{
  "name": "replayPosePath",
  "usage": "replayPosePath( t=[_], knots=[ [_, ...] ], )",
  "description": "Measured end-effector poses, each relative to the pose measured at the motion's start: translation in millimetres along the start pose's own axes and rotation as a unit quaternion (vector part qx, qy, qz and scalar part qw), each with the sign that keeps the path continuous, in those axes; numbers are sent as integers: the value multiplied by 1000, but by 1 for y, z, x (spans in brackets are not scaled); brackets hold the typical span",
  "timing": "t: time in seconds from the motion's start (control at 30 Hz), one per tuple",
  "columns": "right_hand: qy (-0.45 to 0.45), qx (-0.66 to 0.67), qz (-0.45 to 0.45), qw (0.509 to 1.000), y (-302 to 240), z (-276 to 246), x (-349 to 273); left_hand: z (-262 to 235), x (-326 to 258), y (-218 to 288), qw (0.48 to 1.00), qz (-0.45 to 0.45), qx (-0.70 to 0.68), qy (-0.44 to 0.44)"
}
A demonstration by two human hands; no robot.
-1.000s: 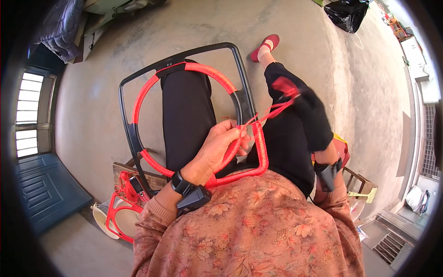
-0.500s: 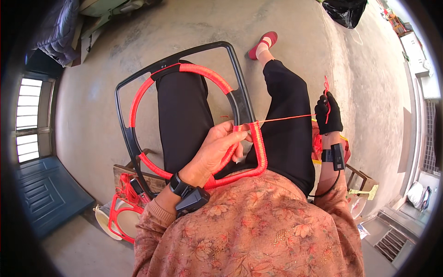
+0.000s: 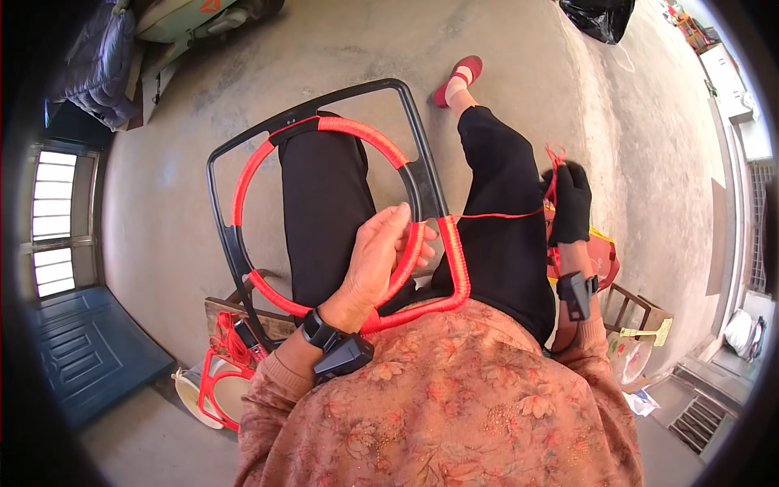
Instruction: The person is wrapping a red plastic cord around a black metal chair frame component.
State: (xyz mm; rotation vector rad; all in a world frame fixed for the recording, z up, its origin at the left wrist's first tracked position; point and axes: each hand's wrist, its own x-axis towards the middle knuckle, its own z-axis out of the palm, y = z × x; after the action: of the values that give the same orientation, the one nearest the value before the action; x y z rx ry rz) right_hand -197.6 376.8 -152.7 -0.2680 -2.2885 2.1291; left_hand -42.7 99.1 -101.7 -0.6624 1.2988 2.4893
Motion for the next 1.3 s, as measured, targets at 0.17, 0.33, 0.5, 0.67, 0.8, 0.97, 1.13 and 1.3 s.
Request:
replayPosePath(
  t=[0.17, 0.33, 0.5, 0.67, 0.8, 0.97, 1.13, 1.3],
  knots=[
    [-239, -184, -349, 887, -70, 104, -71, 0, -3, 0, 999, 14, -40, 24],
    [-342, -282, -529, 724, -95, 129, -91, -2, -1, -7, 994, 83, -68, 35],
    [-312, -111, -106, 938, -89, 95, -84, -3, -3, -5, 995, 56, -54, 57],
    [-515, -140, 37, 845, -31, 87, -47, -11, 8, -16, 997, 39, -47, 53],
    [-541, -50, 169, 822, -41, 108, -65, -12, 14, -18, 996, -24, -58, 68],
    [-535, -31, 160, 829, -30, 111, -64, -19, 10, -17, 994, -68, -71, 40],
    [-484, -73, 145, 860, -27, 88, -48, -7, 10, -11, 989, -58, -79, 110],
    [-262, -130, -97, 951, -56, 48, -69, -5, 7, -6, 993, 8, -105, 56]
  ],
)
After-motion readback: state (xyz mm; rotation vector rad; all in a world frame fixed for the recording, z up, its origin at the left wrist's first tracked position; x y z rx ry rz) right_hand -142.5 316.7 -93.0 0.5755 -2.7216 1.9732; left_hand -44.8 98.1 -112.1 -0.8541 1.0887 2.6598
